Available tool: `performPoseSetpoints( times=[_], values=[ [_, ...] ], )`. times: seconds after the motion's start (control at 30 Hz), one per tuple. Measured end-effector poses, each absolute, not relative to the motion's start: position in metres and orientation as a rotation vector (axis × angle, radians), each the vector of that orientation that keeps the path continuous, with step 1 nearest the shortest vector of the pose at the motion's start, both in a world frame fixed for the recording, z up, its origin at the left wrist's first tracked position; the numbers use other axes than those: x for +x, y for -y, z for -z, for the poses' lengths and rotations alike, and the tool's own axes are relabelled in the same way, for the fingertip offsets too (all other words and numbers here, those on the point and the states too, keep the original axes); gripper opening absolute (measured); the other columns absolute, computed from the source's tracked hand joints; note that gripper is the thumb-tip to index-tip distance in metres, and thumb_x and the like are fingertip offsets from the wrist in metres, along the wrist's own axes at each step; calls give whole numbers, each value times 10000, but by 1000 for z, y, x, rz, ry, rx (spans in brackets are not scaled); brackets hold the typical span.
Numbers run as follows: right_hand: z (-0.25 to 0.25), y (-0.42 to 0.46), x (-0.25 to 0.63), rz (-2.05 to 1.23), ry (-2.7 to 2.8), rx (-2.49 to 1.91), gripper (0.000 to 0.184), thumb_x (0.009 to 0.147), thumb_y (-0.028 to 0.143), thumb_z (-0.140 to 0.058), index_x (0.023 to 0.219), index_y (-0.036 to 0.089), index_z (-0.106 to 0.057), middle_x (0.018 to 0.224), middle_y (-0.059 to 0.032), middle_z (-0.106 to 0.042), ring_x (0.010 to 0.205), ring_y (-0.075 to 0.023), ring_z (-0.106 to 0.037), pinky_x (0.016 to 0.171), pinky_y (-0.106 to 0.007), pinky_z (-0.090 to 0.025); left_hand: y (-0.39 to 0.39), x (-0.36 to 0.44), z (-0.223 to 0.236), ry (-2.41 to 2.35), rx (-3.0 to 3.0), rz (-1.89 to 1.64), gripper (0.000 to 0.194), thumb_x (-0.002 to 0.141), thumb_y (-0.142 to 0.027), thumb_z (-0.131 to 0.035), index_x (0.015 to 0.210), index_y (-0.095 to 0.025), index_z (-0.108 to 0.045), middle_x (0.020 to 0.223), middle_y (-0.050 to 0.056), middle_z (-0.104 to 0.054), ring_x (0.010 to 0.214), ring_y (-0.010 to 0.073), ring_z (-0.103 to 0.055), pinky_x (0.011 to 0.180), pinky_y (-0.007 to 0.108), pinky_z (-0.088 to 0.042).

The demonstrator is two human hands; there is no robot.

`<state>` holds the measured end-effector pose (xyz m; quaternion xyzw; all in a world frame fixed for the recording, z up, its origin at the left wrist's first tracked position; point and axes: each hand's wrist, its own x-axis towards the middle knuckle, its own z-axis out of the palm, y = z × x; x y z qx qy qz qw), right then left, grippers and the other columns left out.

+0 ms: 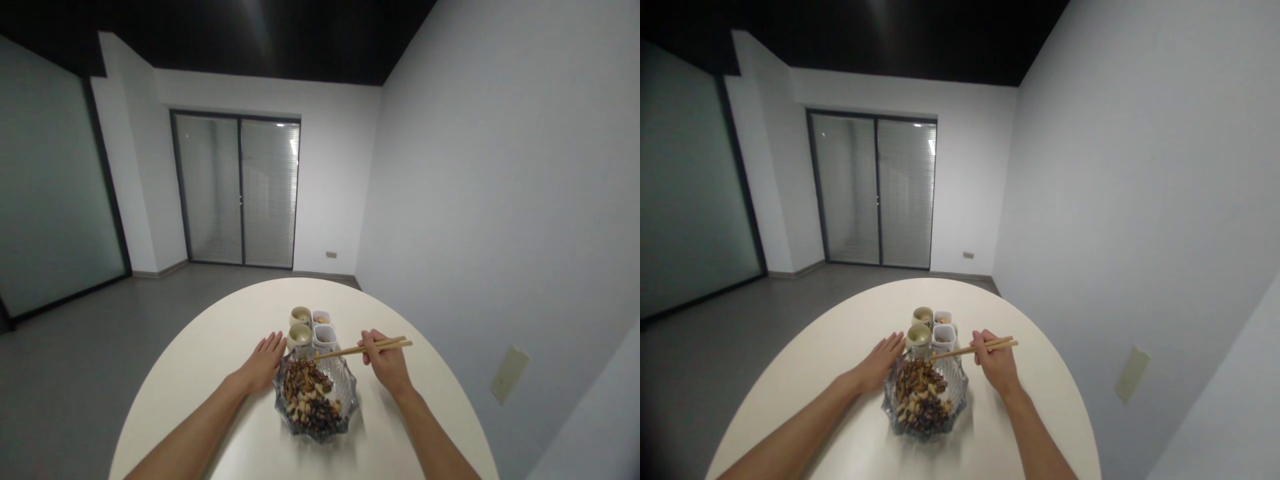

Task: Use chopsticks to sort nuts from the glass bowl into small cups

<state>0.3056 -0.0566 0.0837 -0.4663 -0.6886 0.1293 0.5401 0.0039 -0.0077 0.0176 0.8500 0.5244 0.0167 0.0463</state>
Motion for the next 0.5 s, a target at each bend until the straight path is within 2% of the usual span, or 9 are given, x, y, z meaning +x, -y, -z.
performPoseSetpoints(
  times=[0.17,0.3,0.5],
  values=[
    [-84,57,306,-315,1661,-1109,521,915,557,-435,595,193,-625,471,-6,-560,473,-148,-552,504,-247,-449,3,2,-10,-1594,2601,-95,616,932,-266,-364,1496,-92,-189,1547,148,-90,1417,285,-49,1129,442,-132],
    [-84,57,307,-321,1648,-1116,519,906,570,-441,607,193,-636,472,-10,-562,481,-153,-552,511,-250,-452,0,0,-4,-1579,2589,-164,609,949,-330,-364,1499,-129,-195,1548,131,-105,1416,293,-56,1124,466,-133],
    [-84,57,307,-306,1671,-1118,531,913,553,-436,562,193,-607,487,-12,-564,498,-151,-561,522,-247,-449,3,1,-10,-1586,2594,-126,616,945,-318,-362,1494,-93,-200,1543,154,-102,1415,293,-65,1125,454,-140]
  ],
)
